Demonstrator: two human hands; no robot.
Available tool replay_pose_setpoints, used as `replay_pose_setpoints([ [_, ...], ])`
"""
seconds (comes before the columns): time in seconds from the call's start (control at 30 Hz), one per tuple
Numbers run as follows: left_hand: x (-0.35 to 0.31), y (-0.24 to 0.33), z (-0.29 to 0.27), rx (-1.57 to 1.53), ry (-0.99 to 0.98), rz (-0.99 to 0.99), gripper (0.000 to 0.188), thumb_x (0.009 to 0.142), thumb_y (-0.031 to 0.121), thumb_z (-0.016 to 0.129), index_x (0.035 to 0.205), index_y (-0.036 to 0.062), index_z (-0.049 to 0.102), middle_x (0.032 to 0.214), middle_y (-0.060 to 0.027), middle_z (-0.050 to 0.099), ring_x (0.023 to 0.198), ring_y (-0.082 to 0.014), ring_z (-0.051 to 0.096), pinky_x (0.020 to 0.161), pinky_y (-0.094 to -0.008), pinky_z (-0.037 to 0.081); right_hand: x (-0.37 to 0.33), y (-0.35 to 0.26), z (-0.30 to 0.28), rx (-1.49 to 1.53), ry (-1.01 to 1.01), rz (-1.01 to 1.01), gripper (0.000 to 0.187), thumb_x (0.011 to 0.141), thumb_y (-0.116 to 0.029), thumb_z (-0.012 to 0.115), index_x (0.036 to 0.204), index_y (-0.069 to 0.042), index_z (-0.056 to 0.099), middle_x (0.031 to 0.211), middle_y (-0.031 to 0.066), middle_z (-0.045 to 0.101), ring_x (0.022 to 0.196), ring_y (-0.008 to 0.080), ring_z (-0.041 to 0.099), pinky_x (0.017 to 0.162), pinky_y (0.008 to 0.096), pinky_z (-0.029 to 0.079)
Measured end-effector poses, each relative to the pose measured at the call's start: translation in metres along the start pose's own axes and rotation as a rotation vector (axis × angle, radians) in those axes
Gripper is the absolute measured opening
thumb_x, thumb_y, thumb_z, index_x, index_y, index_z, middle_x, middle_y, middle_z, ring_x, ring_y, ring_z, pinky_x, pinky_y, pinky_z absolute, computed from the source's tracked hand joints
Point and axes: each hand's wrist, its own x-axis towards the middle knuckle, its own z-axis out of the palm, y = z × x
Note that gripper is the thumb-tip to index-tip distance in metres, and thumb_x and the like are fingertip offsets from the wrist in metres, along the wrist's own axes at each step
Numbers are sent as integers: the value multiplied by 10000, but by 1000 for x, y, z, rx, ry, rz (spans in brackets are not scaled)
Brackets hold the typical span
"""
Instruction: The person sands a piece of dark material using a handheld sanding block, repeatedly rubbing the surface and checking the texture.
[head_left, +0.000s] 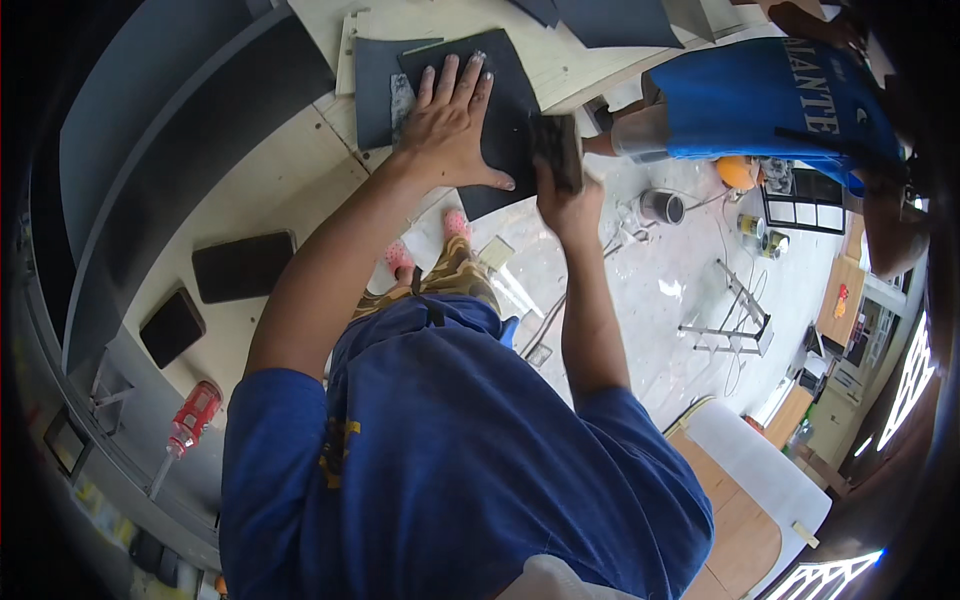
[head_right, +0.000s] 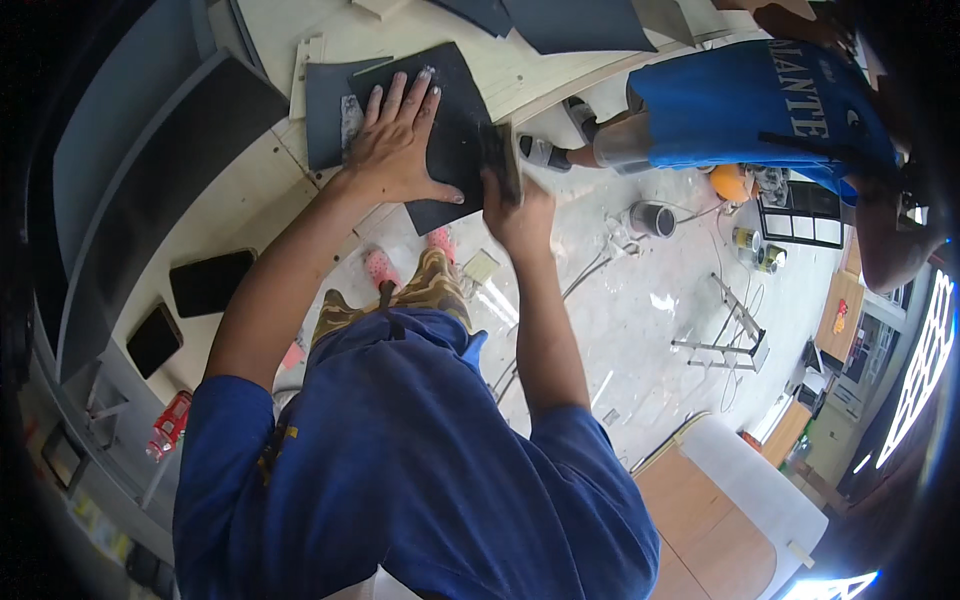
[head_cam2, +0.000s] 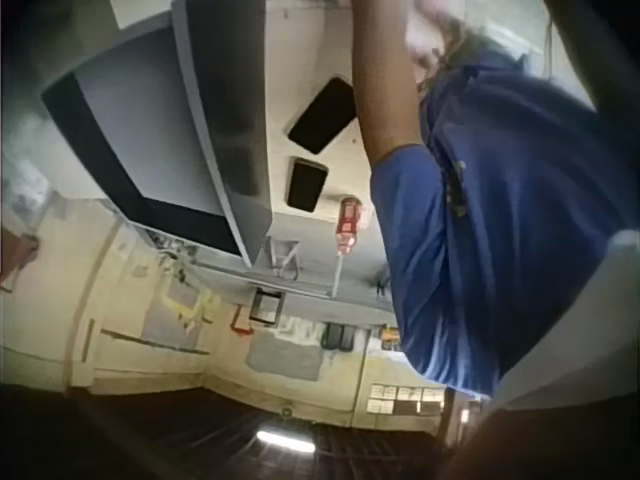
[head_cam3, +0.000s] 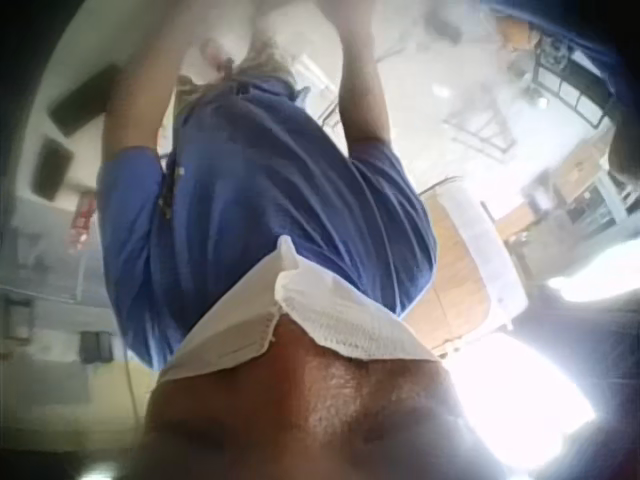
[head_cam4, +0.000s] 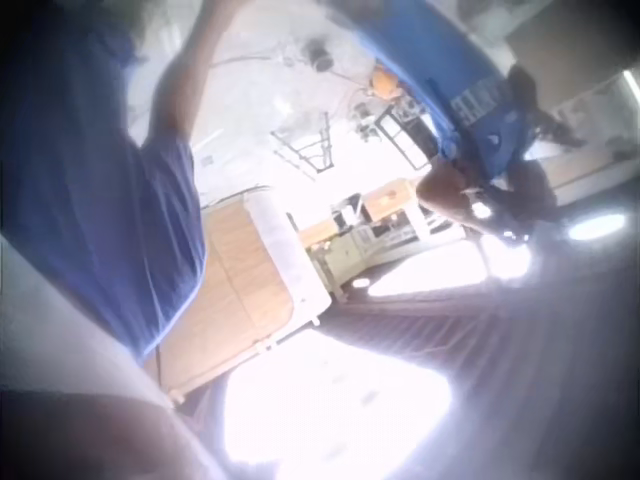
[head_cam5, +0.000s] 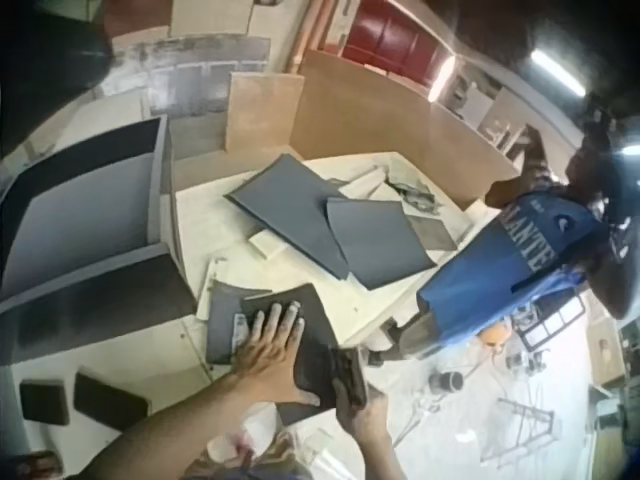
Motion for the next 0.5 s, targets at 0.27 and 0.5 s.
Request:
replay_pose_setpoints([
  [0.27, -4, -5, -1, -23, 14, -25, 1304, 535, 737, 731, 1449, -60, 252, 1558, -187, 148, 1447, -366, 105, 1169, -509, 98, 1, 4, 9, -66, -107, -32, 162, 834, -189, 657, 921, -53, 662, 630, 171, 623, 552, 371, 624, 503, 449, 496],
  [0.5, 2, 2, 9, -51, 114, 26, 1281, 553, 737, 718, 1452, -55, 266, 1552, -208, 165, 1441, -380, 135, 1168, -513, 83, 67, 31, 36, -261, -266, -13, 198, 834, -229, 654, 786, -37, 642, 660, 187, 632, 562, 378, 625, 503, 449, 500],
])
